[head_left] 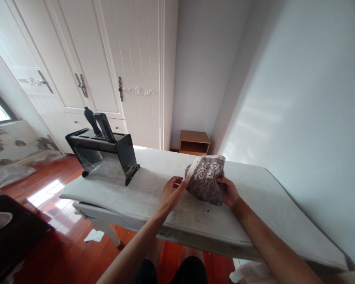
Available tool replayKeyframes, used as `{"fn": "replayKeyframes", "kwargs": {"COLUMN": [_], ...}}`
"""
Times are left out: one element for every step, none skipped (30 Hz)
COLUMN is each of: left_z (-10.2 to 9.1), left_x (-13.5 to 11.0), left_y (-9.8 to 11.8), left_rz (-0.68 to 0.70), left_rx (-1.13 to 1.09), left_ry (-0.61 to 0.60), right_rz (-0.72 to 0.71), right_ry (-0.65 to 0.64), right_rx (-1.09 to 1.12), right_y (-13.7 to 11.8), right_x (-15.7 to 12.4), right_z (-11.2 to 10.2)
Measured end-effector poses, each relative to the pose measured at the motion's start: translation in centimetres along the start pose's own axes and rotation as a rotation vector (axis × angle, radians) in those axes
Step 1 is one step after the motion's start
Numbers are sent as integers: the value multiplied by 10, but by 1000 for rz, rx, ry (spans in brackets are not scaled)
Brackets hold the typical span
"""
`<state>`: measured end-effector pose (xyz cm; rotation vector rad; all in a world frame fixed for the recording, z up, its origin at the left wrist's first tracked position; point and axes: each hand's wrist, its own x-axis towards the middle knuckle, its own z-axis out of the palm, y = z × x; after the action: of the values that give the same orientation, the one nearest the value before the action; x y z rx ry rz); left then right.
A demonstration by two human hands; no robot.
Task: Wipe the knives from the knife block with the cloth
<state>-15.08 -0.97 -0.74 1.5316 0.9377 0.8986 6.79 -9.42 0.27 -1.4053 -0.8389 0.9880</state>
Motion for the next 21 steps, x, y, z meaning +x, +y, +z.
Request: {"fn": "replayKeyframes", "kwargs": {"left_z": [7,13,19,24,29,32,36,38,40,42,42,43,43,43,43,42,42,41,41,40,39], "left_x": [1,2,2,2,2,2,2,2,3,4,5,6,7,8,9,9,9,9,9,9,9], "left_y": [4,8,12,16,20,24,27,30,32,34,35,35,34,33,32,30,27,25,22,19,17], "left_rz": [-8,-13,-16,-20,-21,-21,-20,-21,-25,-29,-35,-43,-51,-59,-68,-80,-93,-108,-121,-134,-148], "left_rx": [0,5,19,40,66,91,107,115,116,115,110,101,84,53,4,-58,-127,-194,-249,-287,-304], "left_ry": [15,32,47,57,62,62,56,46,31,20,15,15,22,30,38,44,48,54,60,66,71], "right_rz": [49,89,112,115,113,113,122,139,163,187,206,219,225,224,221,219,218,218,218,217,215], "right_ry": [-39,-74,-102,-117,-126,-130,-127,-116,-99,-77,-54,-34,-16,3,24,49,77,105,131,153,170], "right_rx": [73,162,260,351,438,517,582,629,659,677,685,687,685,681,676,672,669,668,668,668,668], "right_y": [-1,-2,-3,-3,-4,-4,-4,-3,-2,-1,0,1,1,2,2,2,1,1,0,-1,-1], "right_x": [-2,-3,-5,-5,-6,-6,-5,-4,-3,-2,0,2,4,5,7,8,8,9,9,8,7], "right_z": [1,3,4,5,6,5,5,4,2,0,-1,-3,-4,-5,-6,-7,-7,-7,-7,-6,-6]}}
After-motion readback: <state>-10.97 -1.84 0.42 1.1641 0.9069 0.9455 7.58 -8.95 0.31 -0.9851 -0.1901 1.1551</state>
